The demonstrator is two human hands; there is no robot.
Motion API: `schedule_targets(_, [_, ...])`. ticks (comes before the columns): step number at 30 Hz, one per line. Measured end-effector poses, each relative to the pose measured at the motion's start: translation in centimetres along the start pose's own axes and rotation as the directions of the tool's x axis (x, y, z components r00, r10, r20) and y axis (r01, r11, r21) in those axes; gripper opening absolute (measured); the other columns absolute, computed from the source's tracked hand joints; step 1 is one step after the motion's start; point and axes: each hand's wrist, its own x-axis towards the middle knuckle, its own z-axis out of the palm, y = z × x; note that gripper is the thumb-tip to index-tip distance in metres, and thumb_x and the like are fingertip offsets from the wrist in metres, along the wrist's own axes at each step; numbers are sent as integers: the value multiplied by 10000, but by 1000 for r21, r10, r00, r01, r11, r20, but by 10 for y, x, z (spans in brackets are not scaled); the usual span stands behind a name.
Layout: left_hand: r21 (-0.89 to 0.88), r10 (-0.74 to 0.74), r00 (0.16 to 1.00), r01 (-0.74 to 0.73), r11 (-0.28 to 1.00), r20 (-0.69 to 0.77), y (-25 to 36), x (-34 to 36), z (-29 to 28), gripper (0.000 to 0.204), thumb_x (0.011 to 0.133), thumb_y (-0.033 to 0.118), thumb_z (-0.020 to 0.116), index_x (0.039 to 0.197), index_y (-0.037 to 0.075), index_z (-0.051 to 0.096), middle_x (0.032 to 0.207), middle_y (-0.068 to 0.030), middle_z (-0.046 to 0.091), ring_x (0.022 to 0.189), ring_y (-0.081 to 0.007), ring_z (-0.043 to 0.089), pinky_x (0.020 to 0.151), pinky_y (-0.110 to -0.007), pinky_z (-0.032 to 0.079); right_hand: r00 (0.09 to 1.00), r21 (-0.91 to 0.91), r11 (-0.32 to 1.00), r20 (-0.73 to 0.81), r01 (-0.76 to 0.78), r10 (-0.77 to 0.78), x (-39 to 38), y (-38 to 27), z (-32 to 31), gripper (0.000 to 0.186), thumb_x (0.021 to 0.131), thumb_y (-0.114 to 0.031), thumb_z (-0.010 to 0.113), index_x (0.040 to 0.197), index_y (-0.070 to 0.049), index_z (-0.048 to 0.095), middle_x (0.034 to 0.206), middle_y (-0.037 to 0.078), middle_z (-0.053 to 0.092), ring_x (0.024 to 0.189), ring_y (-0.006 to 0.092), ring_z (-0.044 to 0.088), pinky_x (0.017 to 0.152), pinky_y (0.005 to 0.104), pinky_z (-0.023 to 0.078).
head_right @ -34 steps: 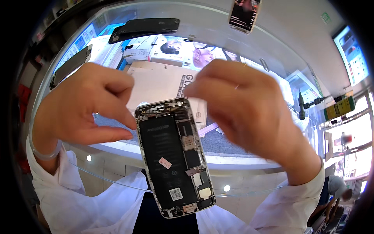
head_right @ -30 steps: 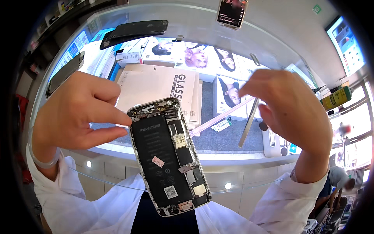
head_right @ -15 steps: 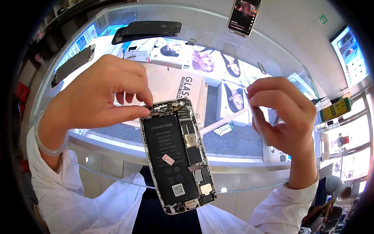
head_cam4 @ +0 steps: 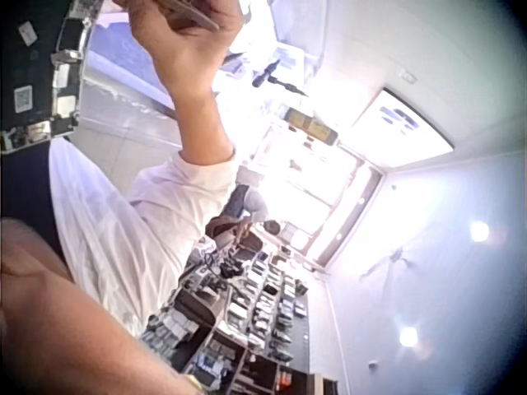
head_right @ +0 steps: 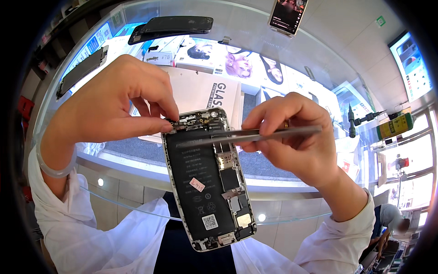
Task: The person repairs a smartphone by disconnecting and reconnecting internal flex cables and handling components with tweezers.
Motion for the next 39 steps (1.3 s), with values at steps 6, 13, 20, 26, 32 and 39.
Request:
schedule_targets(6, [-38, 13, 1000, -13, 999, -10, -1, -1, 0, 90, 780, 17, 766, 868, 8, 751, 782, -68, 671, 661, -148, 675, 589, -250, 552, 994, 0, 999, -101, -50, 50, -6, -2, 0, 219, 806, 103, 754, 919, 0, 598, 1000, 224, 709, 891, 230, 735, 805, 325, 617])
schedule_targets(13, [-48, 65, 996, -69, 996, -69, -2, -1, 3, 101, 763, -7, 757, 863, 7, 751, 763, -68, 670, 636, -147, 670, 572, -249, 537, 977, -89, 995, -213, -50, 30, -8, 0, 4, 164, 813, 110, 739, 929, 28, 657, 995, 234, 723, 850, 227, 739, 782, 312, 619])
schedule_targets(20, [-87, 82, 993, -89, 992, -83, -4, -1, 4, 109, 761, -18, 759, 866, 8, 751, 771, -76, 669, 629, -146, 664, 567, -248, 527, 970, -190, 981, -242, -49, 2, -10, -2, 10, 157, 804, 139, 714, 935, 55, 736, 997, 211, 728, 873, 225, 736, 788, 300, 614])
schedule_targets(26, [-76, 58, 996, -63, 995, -72, -3, -2, 3, 105, 764, -24, 758, 864, 6, 751, 775, -75, 673, 628, -140, 656, 565, -246, 522, 978, -230, 973, -205, -18, -31, -10, 0, 11, 147, 823, 122, 711, 947, 50, 741, 1007, 207, 728, 877, 227, 736, 791, 293, 609])
schedule_targets(32, [-55, 59, 996, -63, 997, -66, -1, -1, 3, 99, 764, -16, 766, 858, 11, 752, 775, -68, 674, 630, -130, 651, 564, -241, 510, 975, -93, 994, -216, -64, 43, -7, 1, 9, 154, 843, 123, 696, 976, 55, 732, 1036, 212, 727, 896, 231, 733, 810, 302, 612])
schedule_targets(39, [-41, 51, 997, -53, 998, -59, -1, 0, 4, 108, 759, -23, 755, 860, 15, 751, 772, -56, 670, 630, -127, 648, 561, -241, 503, 974, -72, 994, -214, -88, 71, -6, 1, 10, 157, 853, 124, 688, 987, 55, 732, 1045, 205, 727, 914, 222, 727, 823, 303, 614])
